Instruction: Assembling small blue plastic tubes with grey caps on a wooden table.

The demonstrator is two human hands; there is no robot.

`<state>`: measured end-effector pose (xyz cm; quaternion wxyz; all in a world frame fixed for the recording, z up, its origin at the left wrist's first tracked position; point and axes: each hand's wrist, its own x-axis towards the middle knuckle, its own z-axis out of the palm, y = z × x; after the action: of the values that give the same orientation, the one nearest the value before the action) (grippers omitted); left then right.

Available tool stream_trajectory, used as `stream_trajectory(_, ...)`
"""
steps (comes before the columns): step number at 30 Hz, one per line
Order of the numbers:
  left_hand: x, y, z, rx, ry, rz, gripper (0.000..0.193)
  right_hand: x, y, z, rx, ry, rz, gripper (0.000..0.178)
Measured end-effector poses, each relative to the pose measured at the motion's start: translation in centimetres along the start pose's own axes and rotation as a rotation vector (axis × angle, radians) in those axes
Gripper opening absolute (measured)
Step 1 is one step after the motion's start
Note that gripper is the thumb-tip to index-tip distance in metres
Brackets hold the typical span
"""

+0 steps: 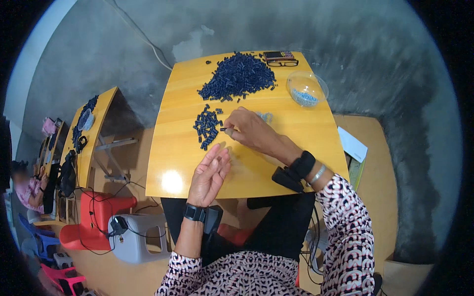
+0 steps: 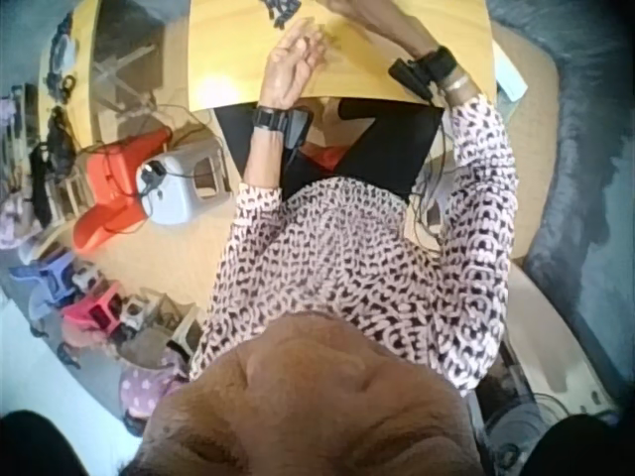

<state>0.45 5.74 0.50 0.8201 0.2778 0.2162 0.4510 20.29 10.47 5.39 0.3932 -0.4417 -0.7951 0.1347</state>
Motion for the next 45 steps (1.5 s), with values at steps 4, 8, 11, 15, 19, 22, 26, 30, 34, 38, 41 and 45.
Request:
stream_trajectory(4, 0.3, -0.2, 0.1, -0.04, 0.022, 0.02, 0.04, -2.5, -1.7, 0.9, 0.044, 0.078, -0.075, 0.012)
stream_trajectory(8, 0.3, -0.5, -0.5, -0.014, 0.007, 0.079, 0.037, -3.4, -3.1, 1.7, 0.081, 0.085, -0.109, 0.016)
stream_trajectory(11, 0.4, -0.6, -0.8, -0.02, -0.001, 0.092, 0.033, -3.8, -3.5, 2.1, 0.083, 0.098, -0.132, 0.017)
stream_trajectory(15, 0.5, -0.9, -0.7, 0.006, -0.007, 0.084, 0.028, -4.3, -3.4, 2.4, 0.068, 0.113, -0.142, 0.019)
stream_trajectory(19, 0.1, -0.6, -0.5, 0.028, -0.033, 0.109, 0.027, -4.6, -4.0, 2.6, 0.052, 0.137, -0.136, 0.02)
stream_trajectory(22, 0.1, -0.7, -0.8, 0.05, -0.006, 0.092, 0.027, -4.9, -4.4, 2.8, 0.029, 0.132, -0.105, 0.021)
stream_trajectory(26, 0.0, -0.8, -0.7, 0.062, -0.052, 0.103, 0.023, -5.4, -4.7, 2.9, 0.007, 0.12, -0.036, 0.02)
stream_trajectory(30, -0.2, -0.8, -0.7, 0.016, -0.015, 0.11, 0.019, -6.2, -4.0, 2.2, 0.046, 0.135, -0.036, 0.014)
stream_trajectory(34, -0.1, -0.6, -1.3, -0.022, -0.038, 0.066, 0.02, -7.2, 0.9, 0.0, -0.109, 0.171, 0.061, 0.012)
stream_trajectory(38, 0.0, -0.6, -0.9, -0.02, -0.037, 0.045, 0.02, -6.9, 6.0, -3.9, -0.195, 0.15, 0.273, 0.014)
stream_trajectory(41, 0.1, -0.7, -0.8, 0.0, -0.025, 0.05, 0.02, -6.7, 8.0, -4.8, -0.164, 0.205, 0.352, 0.018)
stream_trajectory(45, -0.2, -0.5, -0.8, 0.007, -0.018, 0.042, 0.021, -5.5, 8.3, -4.7, -0.211, 0.104, 0.347, 0.029)
